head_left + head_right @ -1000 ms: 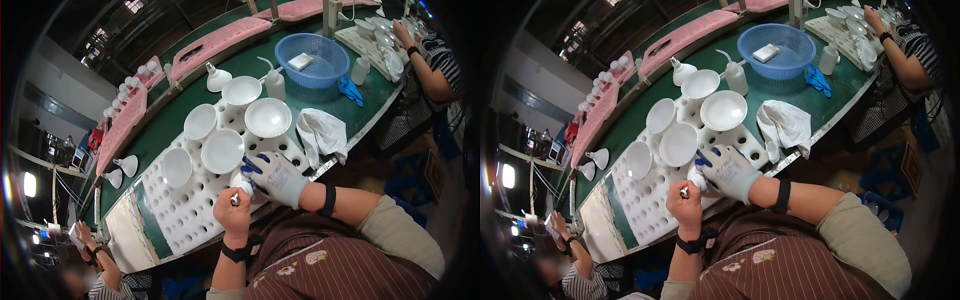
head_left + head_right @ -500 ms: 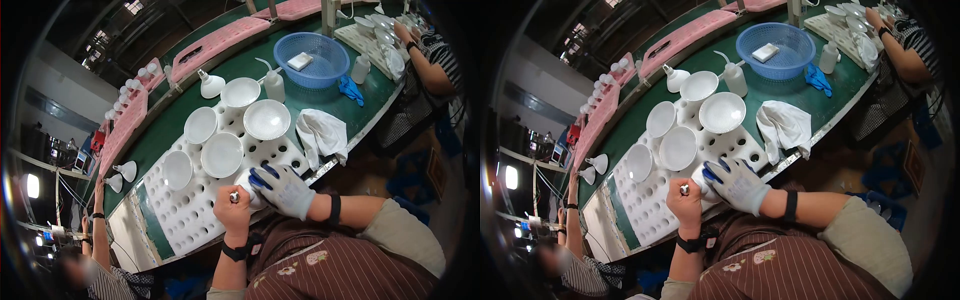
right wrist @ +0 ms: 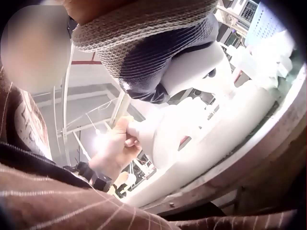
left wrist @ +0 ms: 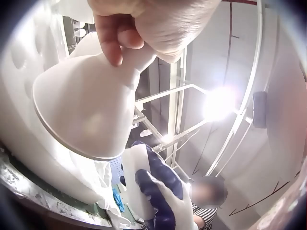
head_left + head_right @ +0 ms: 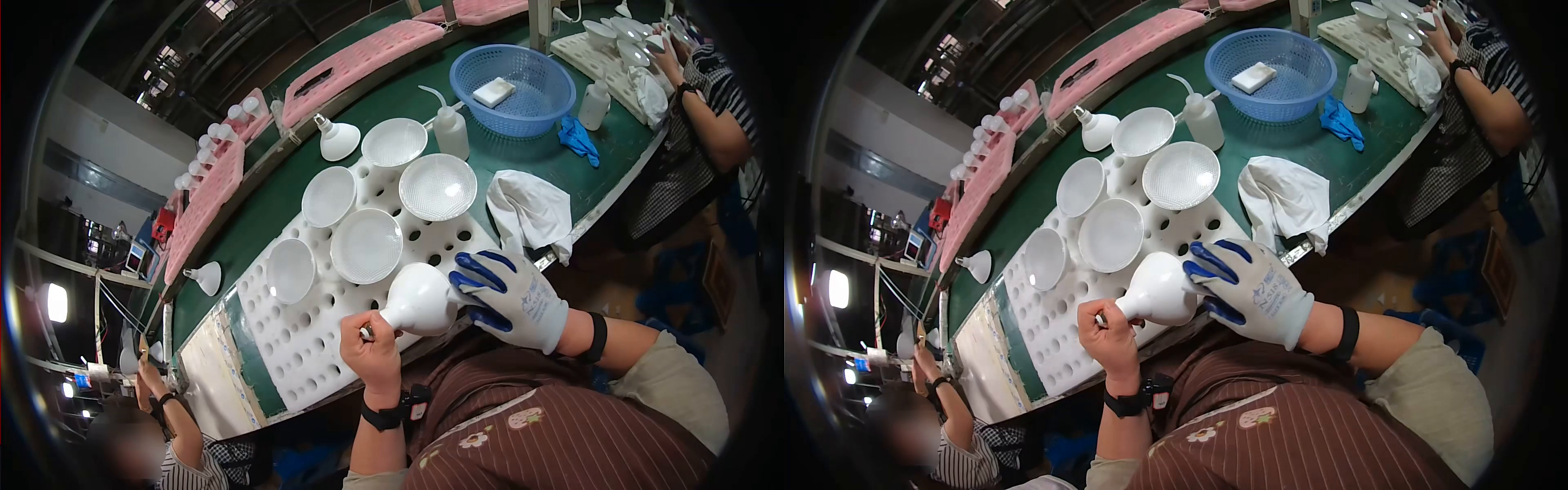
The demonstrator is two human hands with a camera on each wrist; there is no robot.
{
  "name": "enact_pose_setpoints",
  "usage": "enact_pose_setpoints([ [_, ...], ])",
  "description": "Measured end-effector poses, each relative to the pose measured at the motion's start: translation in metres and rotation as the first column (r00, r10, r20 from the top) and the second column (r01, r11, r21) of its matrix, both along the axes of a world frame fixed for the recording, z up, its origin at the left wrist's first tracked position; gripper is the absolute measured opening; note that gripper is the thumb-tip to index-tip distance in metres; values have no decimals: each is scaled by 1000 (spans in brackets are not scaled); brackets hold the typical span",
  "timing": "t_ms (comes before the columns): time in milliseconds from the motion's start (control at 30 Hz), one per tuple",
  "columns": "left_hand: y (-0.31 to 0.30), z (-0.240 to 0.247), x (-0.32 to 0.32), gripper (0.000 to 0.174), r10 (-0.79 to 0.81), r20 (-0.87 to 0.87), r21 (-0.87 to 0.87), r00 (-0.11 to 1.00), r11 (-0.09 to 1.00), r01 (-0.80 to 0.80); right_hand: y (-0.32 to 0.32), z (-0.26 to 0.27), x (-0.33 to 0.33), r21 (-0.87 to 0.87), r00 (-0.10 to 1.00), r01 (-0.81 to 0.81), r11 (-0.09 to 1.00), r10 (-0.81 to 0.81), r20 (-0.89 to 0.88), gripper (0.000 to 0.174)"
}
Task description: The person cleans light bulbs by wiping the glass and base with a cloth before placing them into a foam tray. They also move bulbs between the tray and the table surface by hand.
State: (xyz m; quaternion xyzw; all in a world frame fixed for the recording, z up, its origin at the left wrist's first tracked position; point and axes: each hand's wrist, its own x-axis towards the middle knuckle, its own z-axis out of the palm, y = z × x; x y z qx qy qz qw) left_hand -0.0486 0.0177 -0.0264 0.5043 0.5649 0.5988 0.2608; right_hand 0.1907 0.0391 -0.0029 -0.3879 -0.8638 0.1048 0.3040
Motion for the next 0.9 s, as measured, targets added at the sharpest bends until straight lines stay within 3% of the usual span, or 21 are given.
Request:
enact_pose_setpoints([
  [100,0,-2,6,10,-12,-71,-5,997,1000,12,-4,10,-17,37,996,-75,996,73,47,46],
  [133,1,-5,6,10,-18,-69,-10,997,1000,17,-3,4,-25,24,981,-144,989,140,136,43],
  [167,1,-8,7,10,-24,-195,29,980,999,30,-1,-8,-33,104,980,-105,989,85,181,39],
  [200,0,-11,7,11,-22,-317,70,948,996,47,6,-5,-38,67,982,-78,995,65,178,38],
  [267,2,-6,11,11,-22,-354,92,935,994,58,31,-2,-44,41,984,-18,999,10,176,37],
  [300,3,-4,13,11,-23,-398,112,917,991,73,39,0,-48,-117,983,28,993,-6,181,37],
  [367,9,-5,13,10,4,-380,78,925,997,28,30,-2,-46,73,971,7,997,-24,240,37],
  [433,15,-4,20,10,32,-355,29,934,999,-24,7,-9,-42,96,967,-11,995,-14,256,35],
  [600,21,3,26,11,66,-348,71,935,997,-44,-21,-24,-23,70,974,-124,990,108,201,33],
  [700,16,7,28,11,36,-383,47,923,999,-19,6,-5,-21,6,993,-23,1000,22,115,38],
  [833,16,-3,23,11,23,-346,20,938,1000,-18,22,-12,-45,-5,984,-92,996,92,151,46],
  [900,17,-2,23,11,42,-299,-31,953,998,-53,9,-11,-44,-10,984,-53,999,54,167,46],
])
